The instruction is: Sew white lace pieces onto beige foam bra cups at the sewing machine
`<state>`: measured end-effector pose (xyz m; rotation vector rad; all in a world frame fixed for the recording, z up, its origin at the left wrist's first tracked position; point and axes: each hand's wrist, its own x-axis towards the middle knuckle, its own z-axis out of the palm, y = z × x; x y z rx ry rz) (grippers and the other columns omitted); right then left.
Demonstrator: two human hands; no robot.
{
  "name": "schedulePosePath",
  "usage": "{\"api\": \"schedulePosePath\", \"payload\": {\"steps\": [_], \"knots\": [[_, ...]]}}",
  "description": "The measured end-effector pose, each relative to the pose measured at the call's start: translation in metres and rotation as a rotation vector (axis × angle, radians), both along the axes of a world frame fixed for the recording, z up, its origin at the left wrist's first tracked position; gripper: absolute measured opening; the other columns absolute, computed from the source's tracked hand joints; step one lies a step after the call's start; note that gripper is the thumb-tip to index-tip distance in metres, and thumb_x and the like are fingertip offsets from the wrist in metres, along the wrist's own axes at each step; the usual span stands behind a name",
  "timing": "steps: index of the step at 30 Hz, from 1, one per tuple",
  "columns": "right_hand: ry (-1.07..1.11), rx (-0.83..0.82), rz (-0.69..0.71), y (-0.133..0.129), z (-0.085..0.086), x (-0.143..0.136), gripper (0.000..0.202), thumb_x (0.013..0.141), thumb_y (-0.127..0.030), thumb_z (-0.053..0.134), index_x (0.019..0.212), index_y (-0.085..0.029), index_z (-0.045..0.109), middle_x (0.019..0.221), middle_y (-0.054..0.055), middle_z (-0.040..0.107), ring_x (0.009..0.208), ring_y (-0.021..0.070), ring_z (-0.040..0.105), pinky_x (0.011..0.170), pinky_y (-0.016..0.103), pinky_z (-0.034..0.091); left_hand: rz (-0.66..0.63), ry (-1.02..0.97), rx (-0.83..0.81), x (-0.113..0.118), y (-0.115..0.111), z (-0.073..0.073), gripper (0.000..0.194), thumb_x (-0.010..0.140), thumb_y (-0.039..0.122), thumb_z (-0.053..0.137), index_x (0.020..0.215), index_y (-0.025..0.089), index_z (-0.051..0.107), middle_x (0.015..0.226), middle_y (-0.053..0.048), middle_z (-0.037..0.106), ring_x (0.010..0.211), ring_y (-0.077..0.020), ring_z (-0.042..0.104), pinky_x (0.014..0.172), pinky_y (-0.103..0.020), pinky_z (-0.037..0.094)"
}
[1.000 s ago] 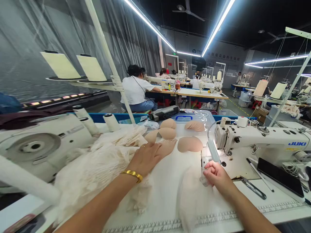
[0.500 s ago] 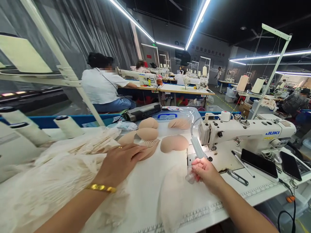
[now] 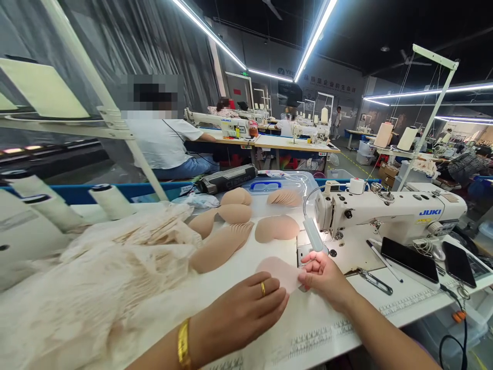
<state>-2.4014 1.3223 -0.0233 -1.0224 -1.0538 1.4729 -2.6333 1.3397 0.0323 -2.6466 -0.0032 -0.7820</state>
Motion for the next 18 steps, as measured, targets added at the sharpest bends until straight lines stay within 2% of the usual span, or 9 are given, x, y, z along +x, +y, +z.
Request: {"api": "schedulePosePath", "payload": {"steps": [3,5,7,9,11,13,15,18], "knots": [[-0.035,0.023,-0.003,-0.005,0.005,-0.005,0.062,0.063,-0.043,0.101,0.104,-0.021,0.061,0.078,-0.006,0.067,0.066,0.0116,0.058,0.069,0.028,0.046,0.108,0.003,-0.229,-0.005,0.0,-0.001,0.002,0.1,0.019,0.068,0.102,0.02,0.067,0.087,-0.001,0.073,0.081,-0.0209,0.064,0.084,-0.038,0.056],[-0.118,0.077,0.001,-0.011,0.01,-0.009,0.048,0.071,-0.031,0.094,0.105,-0.021,0.061,0.08,-0.005,0.066,0.069,0.0123,0.056,0.069,0.028,0.044,0.223,-0.051,-0.457,-0.005,0.002,0.004,0.02,0.096,0.033,0.076,0.111,0.024,0.066,0.104,-0.003,0.074,0.095,-0.0236,0.068,0.089,-0.038,0.056],[-0.235,0.148,0.023,-0.02,0.018,-0.012,0.036,0.078,-0.021,0.083,0.107,-0.023,0.061,0.081,-0.006,0.063,0.072,0.0135,0.056,0.069,0.029,0.044,0.321,-0.066,-0.676,0.0,0.008,0.012,0.04,0.091,0.037,0.08,0.125,0.024,0.063,0.127,-0.008,0.071,0.115,-0.0278,0.067,0.098,-0.041,0.056],[-0.341,0.209,0.055,-0.03,0.029,-0.014,0.034,0.08,-0.014,0.074,0.109,-0.024,0.061,0.082,-0.006,0.062,0.073,0.0145,0.056,0.069,0.029,0.045,0.326,0.051,-0.923,0.009,0.017,0.02,0.05,0.083,0.037,0.083,0.126,0.023,0.062,0.137,-0.01,0.067,0.123,-0.0293,0.066,0.105,-0.042,0.055],[-0.447,0.268,0.082,-0.039,0.042,-0.01,0.034,0.08,-0.009,0.069,0.109,-0.024,0.061,0.085,-0.005,0.063,0.076,0.0153,0.058,0.071,0.03,0.047,0.256,0.244,-1.115,0.017,0.027,0.026,0.042,0.076,0.033,0.083,0.113,0.023,0.065,0.128,-0.005,0.071,0.114,-0.0261,0.069,0.1,-0.037,0.056],[-0.56,0.33,0.084,-0.046,0.056,-0.003,0.034,0.081,-0.008,0.068,0.11,-0.025,0.061,0.087,-0.003,0.065,0.076,0.0159,0.06,0.07,0.03,0.049,0.233,0.338,-1.166,0.022,0.033,0.03,0.026,0.072,0.029,0.079,0.092,0.023,0.064,0.105,0.0,0.073,0.097,-0.0218,0.069,0.086,-0.03,0.056],[-0.682,0.439,0.03,-0.05,0.067,0.005,0.035,0.084,-0.007,0.066,0.114,-0.025,0.059,0.088,-0.002,0.067,0.076,0.0164,0.062,0.069,0.029,0.051,0.267,0.312,-1.124,0.023,0.037,0.031,0.019,0.074,0.029,0.074,0.077,0.022,0.057,0.083,0.004,0.066,0.08,-0.0185,0.065,0.071,-0.026,0.051],[-0.882,0.787,-0.166,-0.049,0.075,0.011,0.033,0.091,-0.006,0.061,0.118,-0.025,0.057,0.091,0.001,0.071,0.076,0.0175,0.064,0.07,0.03,0.051,0.328,0.157,-1.027,0.017,0.039,0.033,0.02,0.087,0.033,0.062,0.076,0.023,0.049,0.071,0.006,0.054,0.063,-0.015,0.051,0.057,-0.025,0.039]]}}
